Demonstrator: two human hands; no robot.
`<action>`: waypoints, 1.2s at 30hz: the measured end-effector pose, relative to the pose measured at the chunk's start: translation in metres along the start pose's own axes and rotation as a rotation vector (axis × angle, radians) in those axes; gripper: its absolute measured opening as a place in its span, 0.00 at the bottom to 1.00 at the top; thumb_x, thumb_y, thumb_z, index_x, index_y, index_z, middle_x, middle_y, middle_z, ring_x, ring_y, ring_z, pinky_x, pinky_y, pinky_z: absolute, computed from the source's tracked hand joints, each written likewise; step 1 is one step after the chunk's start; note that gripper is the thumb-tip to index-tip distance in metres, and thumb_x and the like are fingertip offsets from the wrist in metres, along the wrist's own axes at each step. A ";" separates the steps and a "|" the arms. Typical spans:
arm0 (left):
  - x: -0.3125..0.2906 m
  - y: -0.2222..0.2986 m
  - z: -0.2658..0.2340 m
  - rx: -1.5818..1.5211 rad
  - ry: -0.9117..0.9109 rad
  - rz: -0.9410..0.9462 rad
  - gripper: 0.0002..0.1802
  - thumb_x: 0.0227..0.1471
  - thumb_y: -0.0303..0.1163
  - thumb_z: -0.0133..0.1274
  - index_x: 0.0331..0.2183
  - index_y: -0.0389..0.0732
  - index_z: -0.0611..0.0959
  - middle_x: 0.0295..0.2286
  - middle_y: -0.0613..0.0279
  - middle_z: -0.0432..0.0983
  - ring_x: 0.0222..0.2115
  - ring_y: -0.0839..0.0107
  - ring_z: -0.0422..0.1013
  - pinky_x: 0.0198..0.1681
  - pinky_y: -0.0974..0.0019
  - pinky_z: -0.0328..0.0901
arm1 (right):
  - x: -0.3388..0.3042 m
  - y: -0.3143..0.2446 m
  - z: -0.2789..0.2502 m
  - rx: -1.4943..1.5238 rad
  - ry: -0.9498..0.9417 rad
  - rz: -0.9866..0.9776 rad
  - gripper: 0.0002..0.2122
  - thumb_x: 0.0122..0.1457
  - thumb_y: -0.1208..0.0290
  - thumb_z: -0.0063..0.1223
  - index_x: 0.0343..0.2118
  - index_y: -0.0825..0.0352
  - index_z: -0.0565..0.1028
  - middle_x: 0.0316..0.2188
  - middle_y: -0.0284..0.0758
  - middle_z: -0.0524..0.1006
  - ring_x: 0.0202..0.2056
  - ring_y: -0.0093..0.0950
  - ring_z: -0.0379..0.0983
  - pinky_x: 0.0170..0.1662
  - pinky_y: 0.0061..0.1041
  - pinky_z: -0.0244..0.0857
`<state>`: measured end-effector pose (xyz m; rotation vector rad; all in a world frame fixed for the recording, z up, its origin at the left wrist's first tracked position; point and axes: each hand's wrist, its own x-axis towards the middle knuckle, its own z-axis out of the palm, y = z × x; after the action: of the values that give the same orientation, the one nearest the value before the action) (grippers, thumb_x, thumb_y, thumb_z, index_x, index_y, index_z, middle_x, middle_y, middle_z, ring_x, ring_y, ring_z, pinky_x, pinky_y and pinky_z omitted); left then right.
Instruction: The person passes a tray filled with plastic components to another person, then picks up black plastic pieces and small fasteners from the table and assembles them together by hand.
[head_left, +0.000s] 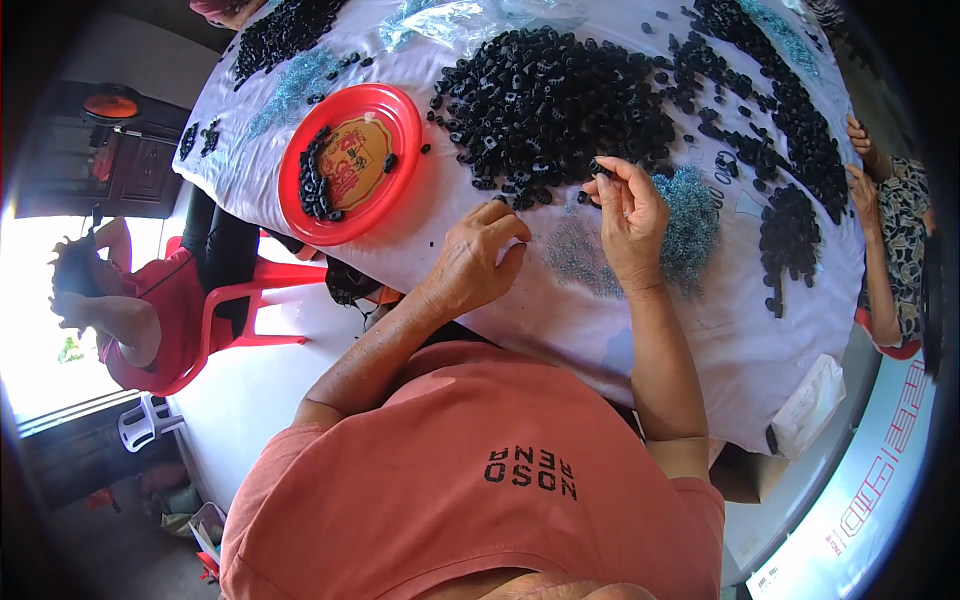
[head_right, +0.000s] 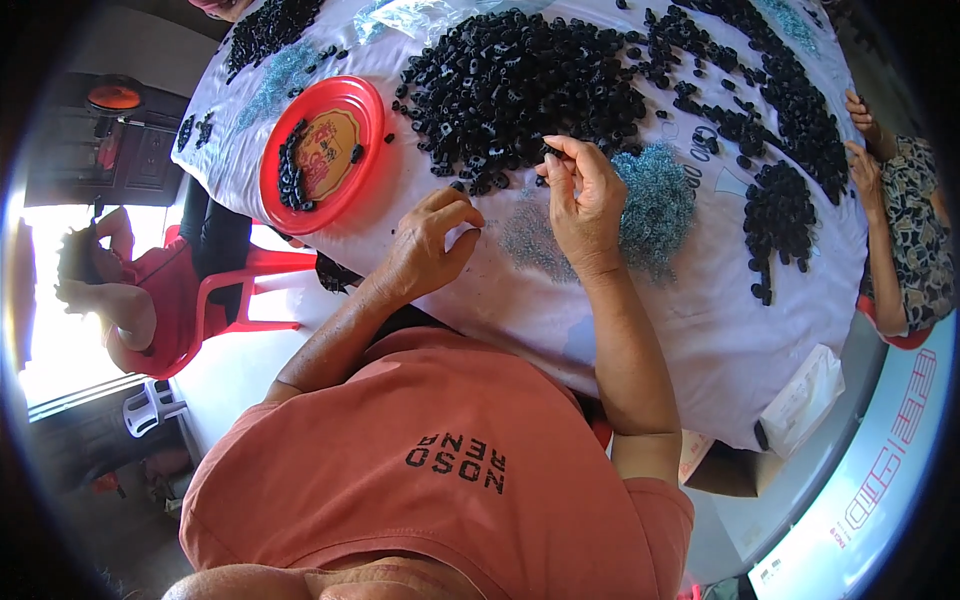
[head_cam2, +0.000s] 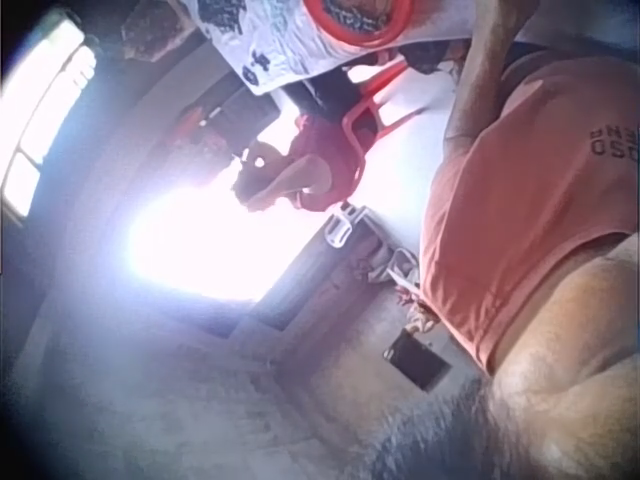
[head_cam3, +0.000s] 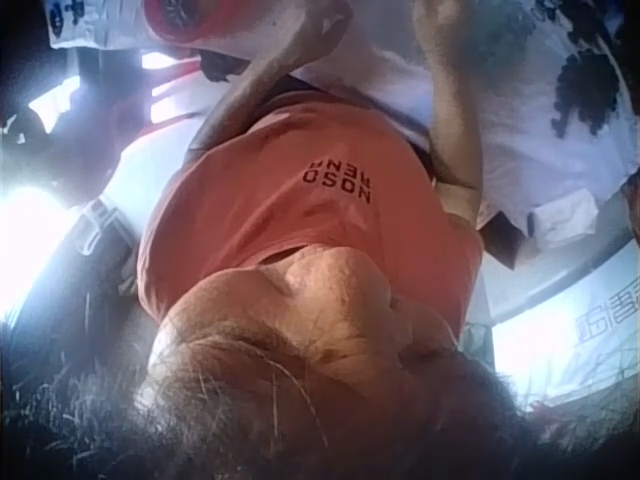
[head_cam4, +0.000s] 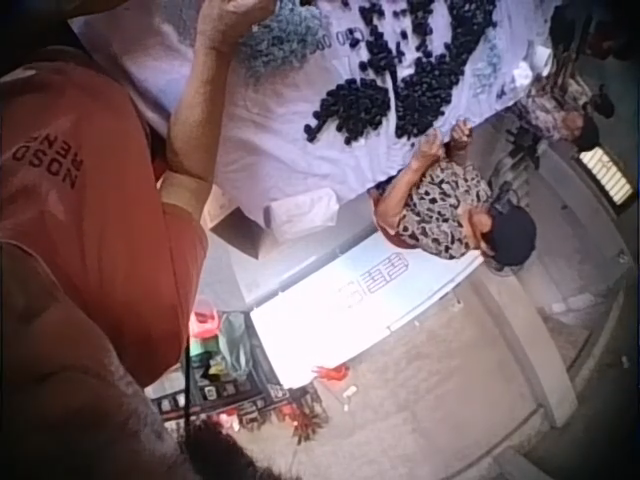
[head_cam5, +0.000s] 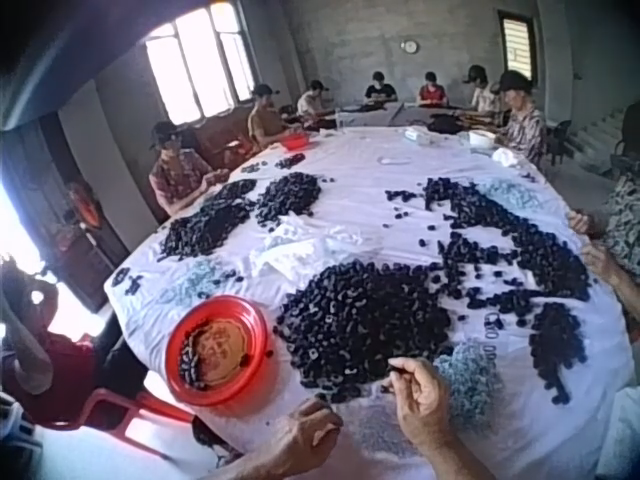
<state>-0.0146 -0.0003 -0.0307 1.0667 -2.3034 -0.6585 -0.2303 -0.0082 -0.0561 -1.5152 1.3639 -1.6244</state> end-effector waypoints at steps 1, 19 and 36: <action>0.001 0.001 0.001 -0.013 -0.014 -0.004 0.08 0.42 0.21 0.57 0.30 0.38 0.80 0.32 0.55 0.73 0.35 0.54 0.72 0.36 0.58 0.68 | 0.000 0.000 0.000 0.000 0.000 0.000 0.07 0.60 0.81 0.51 0.41 0.71 0.76 0.33 0.36 0.77 0.30 0.23 0.79 0.33 0.19 0.73; 0.001 0.007 0.010 0.026 -0.098 0.098 0.08 0.40 0.23 0.57 0.28 0.39 0.78 0.30 0.58 0.71 0.34 0.56 0.69 0.36 0.57 0.66 | 0.001 0.000 0.000 -0.013 0.004 -0.007 0.07 0.60 0.80 0.51 0.41 0.70 0.76 0.32 0.35 0.78 0.30 0.23 0.79 0.33 0.19 0.73; 0.051 0.015 0.031 0.147 0.002 0.083 0.10 0.42 0.21 0.53 0.32 0.40 0.80 0.29 0.56 0.71 0.34 0.55 0.70 0.36 0.56 0.67 | 0.001 -0.006 -0.005 0.035 0.060 0.034 0.08 0.61 0.80 0.50 0.43 0.69 0.75 0.33 0.34 0.78 0.32 0.22 0.78 0.35 0.18 0.73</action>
<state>-0.0706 -0.0261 -0.0322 1.0298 -2.4100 -0.4616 -0.2335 -0.0055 -0.0492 -1.4264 1.3781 -1.6768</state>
